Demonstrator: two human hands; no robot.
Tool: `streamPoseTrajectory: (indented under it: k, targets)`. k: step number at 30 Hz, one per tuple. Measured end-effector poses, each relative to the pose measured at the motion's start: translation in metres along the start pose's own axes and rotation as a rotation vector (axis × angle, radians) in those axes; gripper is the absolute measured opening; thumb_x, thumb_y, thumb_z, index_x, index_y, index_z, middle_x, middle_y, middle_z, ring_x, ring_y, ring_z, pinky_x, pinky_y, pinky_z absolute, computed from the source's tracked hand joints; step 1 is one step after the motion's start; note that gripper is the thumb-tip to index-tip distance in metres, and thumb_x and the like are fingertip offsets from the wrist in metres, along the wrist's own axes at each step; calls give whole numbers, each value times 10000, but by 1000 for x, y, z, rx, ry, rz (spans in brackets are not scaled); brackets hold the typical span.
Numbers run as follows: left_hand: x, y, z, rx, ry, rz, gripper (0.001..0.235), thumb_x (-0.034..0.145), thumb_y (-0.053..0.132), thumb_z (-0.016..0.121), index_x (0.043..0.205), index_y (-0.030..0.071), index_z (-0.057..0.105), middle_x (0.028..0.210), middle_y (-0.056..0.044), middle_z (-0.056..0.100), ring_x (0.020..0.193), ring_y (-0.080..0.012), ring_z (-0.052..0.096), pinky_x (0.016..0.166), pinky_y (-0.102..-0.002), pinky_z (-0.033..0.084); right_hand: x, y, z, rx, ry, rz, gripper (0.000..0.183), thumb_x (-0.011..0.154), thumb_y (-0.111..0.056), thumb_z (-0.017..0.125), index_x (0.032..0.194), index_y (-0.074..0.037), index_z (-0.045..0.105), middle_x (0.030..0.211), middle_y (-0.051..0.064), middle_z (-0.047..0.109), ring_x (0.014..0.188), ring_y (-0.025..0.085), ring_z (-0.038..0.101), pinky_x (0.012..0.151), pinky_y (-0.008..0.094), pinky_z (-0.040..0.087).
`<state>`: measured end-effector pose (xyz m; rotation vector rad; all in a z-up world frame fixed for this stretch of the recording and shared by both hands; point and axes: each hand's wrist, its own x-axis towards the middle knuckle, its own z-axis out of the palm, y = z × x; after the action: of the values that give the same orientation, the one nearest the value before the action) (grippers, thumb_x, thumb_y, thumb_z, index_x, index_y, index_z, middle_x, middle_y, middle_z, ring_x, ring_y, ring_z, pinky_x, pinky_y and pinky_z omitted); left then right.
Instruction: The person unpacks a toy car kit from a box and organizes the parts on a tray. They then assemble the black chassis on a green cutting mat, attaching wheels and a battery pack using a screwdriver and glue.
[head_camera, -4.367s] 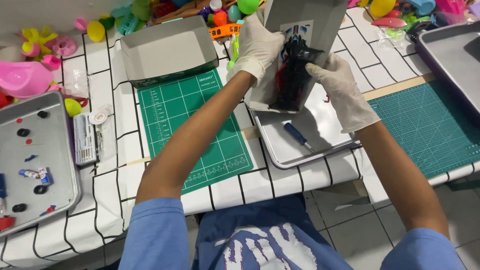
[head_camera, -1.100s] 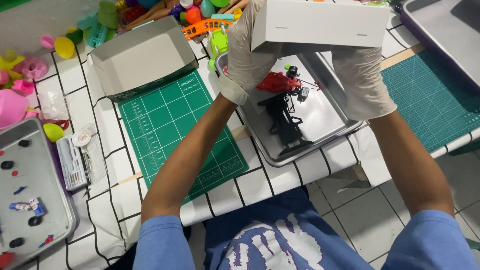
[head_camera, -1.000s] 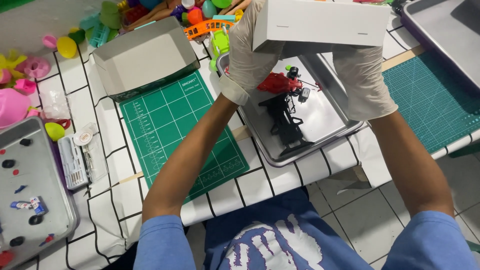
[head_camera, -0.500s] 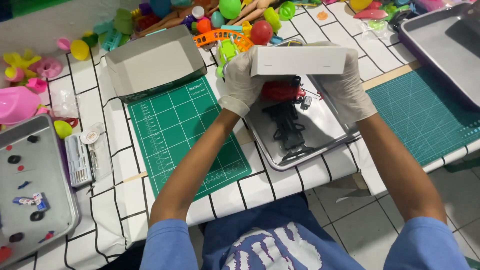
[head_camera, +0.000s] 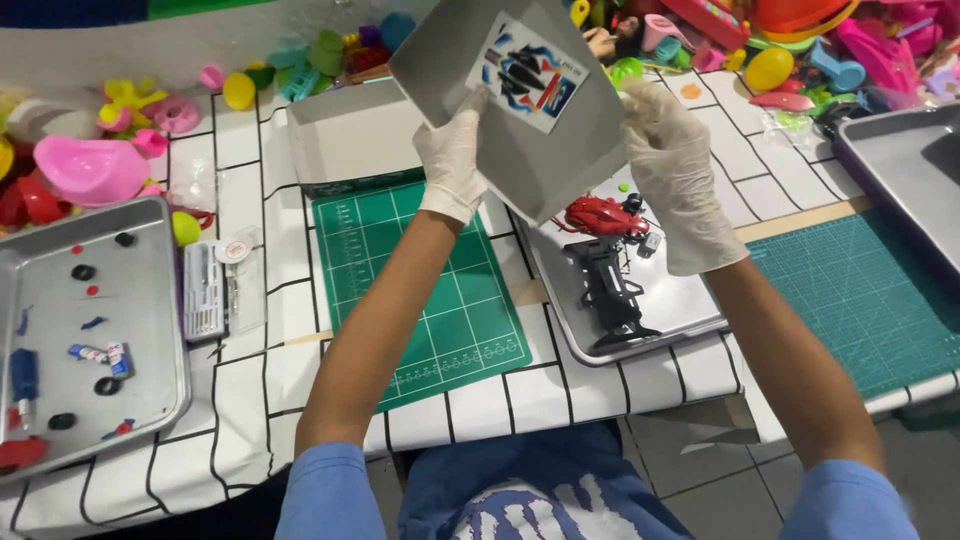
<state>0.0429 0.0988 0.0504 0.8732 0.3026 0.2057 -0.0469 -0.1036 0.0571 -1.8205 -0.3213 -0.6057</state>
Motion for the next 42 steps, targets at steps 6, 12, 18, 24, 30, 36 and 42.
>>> streamPoseTrajectory:
  k: [6, 12, 18, 24, 30, 36, 42]
  targets:
    - [-6, 53, -52, 274, 43, -180, 749, 644, 485, 671, 1221, 9, 641, 1188, -125, 742, 1089, -215, 682, 975, -355, 549, 42, 34, 47, -525, 19, -113, 352, 947, 21, 499, 1143, -50, 782, 894, 27, 739, 711, 141, 578, 627, 319, 525]
    - [65, 12, -158, 1235, -160, 793, 527, 1012, 534, 413, 1293, 103, 532, 1092, -79, 624, 988, -265, 592, 882, -431, 460, 128, 145, 61, -745, -138, 69, 307, 939, -112, 566, 1131, -153, 803, 1033, 68, 759, 900, 240, 697, 908, 298, 537]
    - [79, -7, -207, 1905, -190, 865, 214, 848, 138, 584, 1035, 124, 687, 1058, -131, 644, 1137, -427, 520, 1080, -707, 362, 151, 114, 83, -754, -299, 188, 278, 992, -182, 591, 1182, -166, 794, 1072, 100, 765, 951, 293, 719, 943, 327, 543]
    - [-4, 35, -212, 2066, -192, 1088, 200, 851, 67, 638, 1018, 162, 694, 864, -78, 720, 864, -303, 664, 956, -534, 497, 134, 46, 104, -799, -584, 207, 348, 962, -125, 556, 1217, -177, 787, 1149, 78, 756, 1017, 324, 689, 883, 426, 556]
    - [-108, 55, -242, 2047, -271, 1196, 215, 892, 91, 677, 1089, 177, 664, 871, -48, 674, 864, -261, 629, 974, -503, 484, 94, 12, 118, -944, -913, 334, 345, 1026, -242, 548, 1299, -306, 749, 1059, 10, 787, 845, 248, 678, 767, 363, 543]
    - [-140, 65, -292, 1455, -386, 1232, 205, 905, 94, 775, 1085, 56, 683, 1087, -126, 720, 1050, -279, 686, 1037, -467, 528, 46, 31, 127, -725, -927, 279, 394, 935, -152, 501, 1204, -209, 782, 1164, -7, 787, 1057, 223, 719, 947, 367, 558]
    - [-111, 98, -281, 1162, -196, 315, 1094, 704, 316, 885, 1578, 44, 287, 1615, -220, 386, 1513, -374, 336, 1251, -482, 255, 39, 21, 142, -720, -854, 232, 361, 937, -211, 571, 1243, -256, 757, 1189, 61, 768, 1102, 295, 699, 1002, 404, 542]
